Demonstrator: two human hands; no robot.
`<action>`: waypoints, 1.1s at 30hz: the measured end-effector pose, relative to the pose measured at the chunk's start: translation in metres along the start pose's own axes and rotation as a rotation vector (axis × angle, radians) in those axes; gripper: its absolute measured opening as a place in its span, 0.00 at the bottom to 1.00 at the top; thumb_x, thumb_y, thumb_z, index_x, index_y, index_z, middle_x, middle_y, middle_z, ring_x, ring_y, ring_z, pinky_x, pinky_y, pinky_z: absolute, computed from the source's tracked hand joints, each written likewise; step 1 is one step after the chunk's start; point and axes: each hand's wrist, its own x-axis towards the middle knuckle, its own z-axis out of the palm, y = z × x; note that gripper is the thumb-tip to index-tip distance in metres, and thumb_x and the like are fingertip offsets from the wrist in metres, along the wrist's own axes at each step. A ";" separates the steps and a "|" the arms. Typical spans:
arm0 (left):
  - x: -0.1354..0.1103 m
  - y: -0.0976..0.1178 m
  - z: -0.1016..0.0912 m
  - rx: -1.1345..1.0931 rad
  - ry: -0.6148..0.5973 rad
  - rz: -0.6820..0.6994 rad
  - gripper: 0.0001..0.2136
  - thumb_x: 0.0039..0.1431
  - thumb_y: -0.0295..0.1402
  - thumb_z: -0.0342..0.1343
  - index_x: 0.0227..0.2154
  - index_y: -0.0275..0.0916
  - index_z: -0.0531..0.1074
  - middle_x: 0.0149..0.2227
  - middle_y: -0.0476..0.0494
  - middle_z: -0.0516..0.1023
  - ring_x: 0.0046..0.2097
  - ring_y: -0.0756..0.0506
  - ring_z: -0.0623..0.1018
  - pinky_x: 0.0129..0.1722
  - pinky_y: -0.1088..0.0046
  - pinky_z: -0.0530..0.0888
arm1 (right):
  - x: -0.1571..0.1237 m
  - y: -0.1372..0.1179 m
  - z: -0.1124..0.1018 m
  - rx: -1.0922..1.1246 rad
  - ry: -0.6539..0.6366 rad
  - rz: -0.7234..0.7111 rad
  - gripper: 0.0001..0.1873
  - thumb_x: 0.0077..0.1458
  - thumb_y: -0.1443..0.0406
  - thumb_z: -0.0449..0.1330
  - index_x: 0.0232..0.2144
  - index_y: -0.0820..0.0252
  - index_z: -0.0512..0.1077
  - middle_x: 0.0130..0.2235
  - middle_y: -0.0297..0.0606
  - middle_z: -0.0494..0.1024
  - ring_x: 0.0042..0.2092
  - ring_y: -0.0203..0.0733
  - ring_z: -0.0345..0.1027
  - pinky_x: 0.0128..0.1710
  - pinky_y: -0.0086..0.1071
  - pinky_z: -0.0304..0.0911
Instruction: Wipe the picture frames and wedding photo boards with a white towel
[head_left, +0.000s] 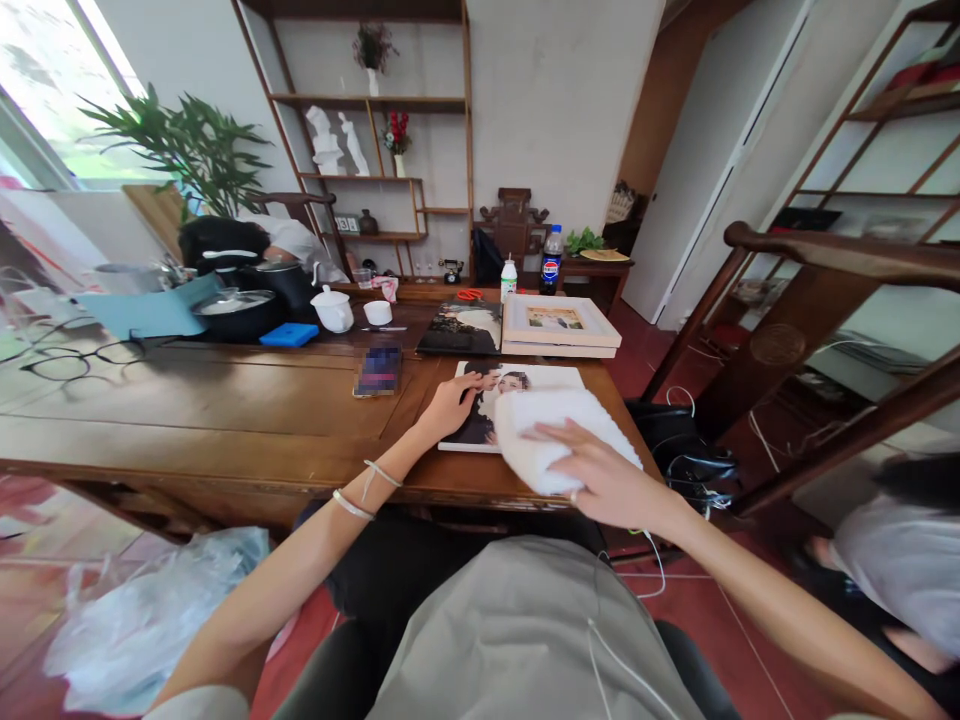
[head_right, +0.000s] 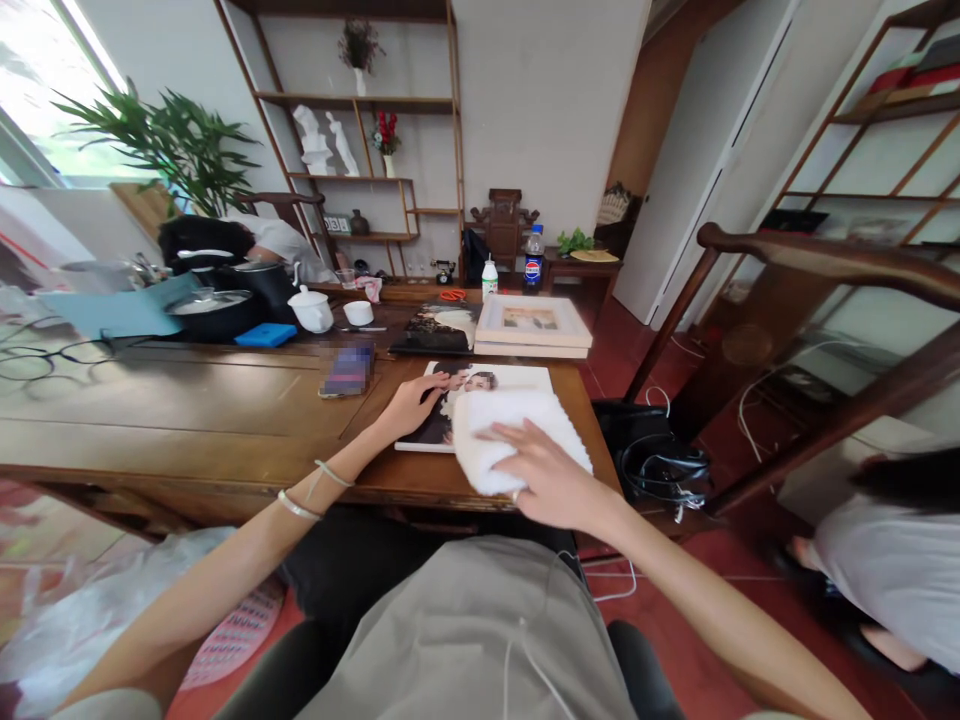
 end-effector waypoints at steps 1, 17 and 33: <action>0.000 0.000 0.000 -0.002 -0.001 -0.001 0.14 0.58 0.23 0.47 0.40 0.38 0.76 0.50 0.43 0.76 0.54 0.44 0.73 0.57 0.63 0.68 | -0.005 -0.008 -0.001 0.030 -0.017 -0.026 0.21 0.41 0.76 0.53 0.35 0.51 0.75 0.64 0.31 0.56 0.66 0.43 0.44 0.65 0.47 0.40; 0.000 0.000 -0.001 -0.002 -0.001 -0.014 0.13 0.58 0.23 0.47 0.41 0.35 0.75 0.49 0.39 0.76 0.54 0.43 0.73 0.57 0.65 0.68 | 0.088 0.117 0.003 0.016 0.063 0.244 0.21 0.61 0.57 0.48 0.51 0.61 0.67 0.59 0.48 0.66 0.61 0.53 0.55 0.58 0.47 0.51; 0.000 -0.002 0.001 0.002 -0.007 0.005 0.14 0.59 0.24 0.46 0.41 0.35 0.76 0.50 0.39 0.75 0.55 0.43 0.73 0.57 0.64 0.67 | 0.006 0.001 -0.016 0.129 -0.135 0.131 0.26 0.44 0.76 0.50 0.46 0.61 0.72 0.62 0.43 0.61 0.65 0.52 0.45 0.57 0.44 0.54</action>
